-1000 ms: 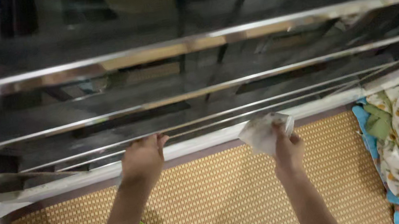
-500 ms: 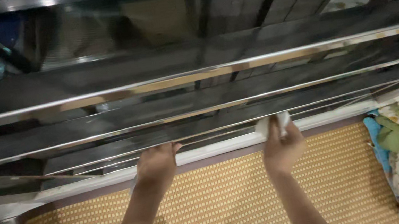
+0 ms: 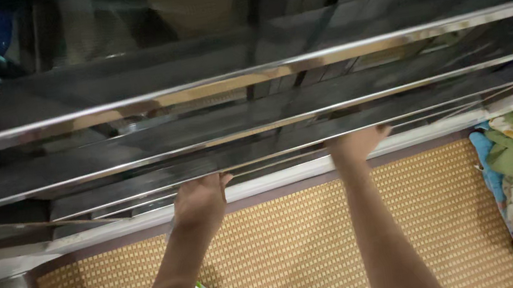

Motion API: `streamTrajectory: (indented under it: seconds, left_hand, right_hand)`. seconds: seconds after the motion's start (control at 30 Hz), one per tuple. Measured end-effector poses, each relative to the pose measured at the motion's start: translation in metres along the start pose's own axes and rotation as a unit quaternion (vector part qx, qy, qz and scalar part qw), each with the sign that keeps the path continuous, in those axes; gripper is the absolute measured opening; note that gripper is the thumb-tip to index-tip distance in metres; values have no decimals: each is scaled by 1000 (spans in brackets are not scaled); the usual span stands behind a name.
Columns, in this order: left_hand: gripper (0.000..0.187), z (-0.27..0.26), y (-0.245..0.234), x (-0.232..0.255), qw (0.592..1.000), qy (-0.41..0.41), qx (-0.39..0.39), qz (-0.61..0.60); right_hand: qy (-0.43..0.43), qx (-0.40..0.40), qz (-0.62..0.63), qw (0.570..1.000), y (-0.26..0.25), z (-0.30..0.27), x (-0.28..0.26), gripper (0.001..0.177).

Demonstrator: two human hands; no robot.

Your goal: The person uses a wet wipe to clean the metal bars and glass of a window. They wipe the horizontal bars and the glass panes systematically from top to bottom, then fold the wipe to use a clean side before finishing.

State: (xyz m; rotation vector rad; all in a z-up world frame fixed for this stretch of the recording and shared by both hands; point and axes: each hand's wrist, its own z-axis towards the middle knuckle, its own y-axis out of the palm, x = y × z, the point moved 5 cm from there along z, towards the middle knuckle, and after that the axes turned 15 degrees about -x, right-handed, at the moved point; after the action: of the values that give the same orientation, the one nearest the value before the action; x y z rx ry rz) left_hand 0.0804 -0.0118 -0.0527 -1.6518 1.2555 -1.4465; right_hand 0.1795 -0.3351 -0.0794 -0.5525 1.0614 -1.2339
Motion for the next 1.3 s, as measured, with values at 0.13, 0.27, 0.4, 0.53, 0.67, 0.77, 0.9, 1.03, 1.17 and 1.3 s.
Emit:
streamTrajectory:
  seconds: [0.13, 0.27, 0.4, 0.53, 0.67, 0.77, 0.9, 1.03, 1.17, 1.3]
  left_hand:
    - [31, -2, -1, 3, 999, 34, 39, -1]
    - [30, -2, -3, 5, 998, 30, 55, 0]
    - [32, 0, -5, 6, 999, 26, 32, -11]
    - [37, -2, -9, 6, 999, 28, 43, -17]
    - [33, -6, -10, 8, 990, 92, 111, -4]
    - [34, 1, -5, 4, 998, 32, 43, 33]
    - [38, 3, -9, 4, 1000, 5, -15, -1]
    - [33, -2, -12, 6, 998, 47, 30, 5]
    - [37, -2, -10, 5, 995, 65, 56, 55]
    - [44, 4, 8, -6, 989, 2, -56, 137]
  right_hand:
    - [161, 19, 74, 984, 11, 30, 69, 69]
    - [190, 10, 85, 978, 8, 51, 90, 67]
    - [117, -47, 56, 990, 14, 51, 67, 65]
    - [19, -126, 15, 992, 31, 41, 18, 62]
    - [-30, -219, -29, 975, 45, 36, -3, 60]
    - [-38, -259, -49, 964, 49, 44, 2, 58]
    - [-28, -280, -55, 958, 55, 58, 26, 56]
    - [-8, -289, -54, 956, 60, 72, 57, 54]
    - [14, -294, -56, 954, 60, 89, 92, 51]
    - [40, -292, -56, 954, 54, 110, 132, 49]
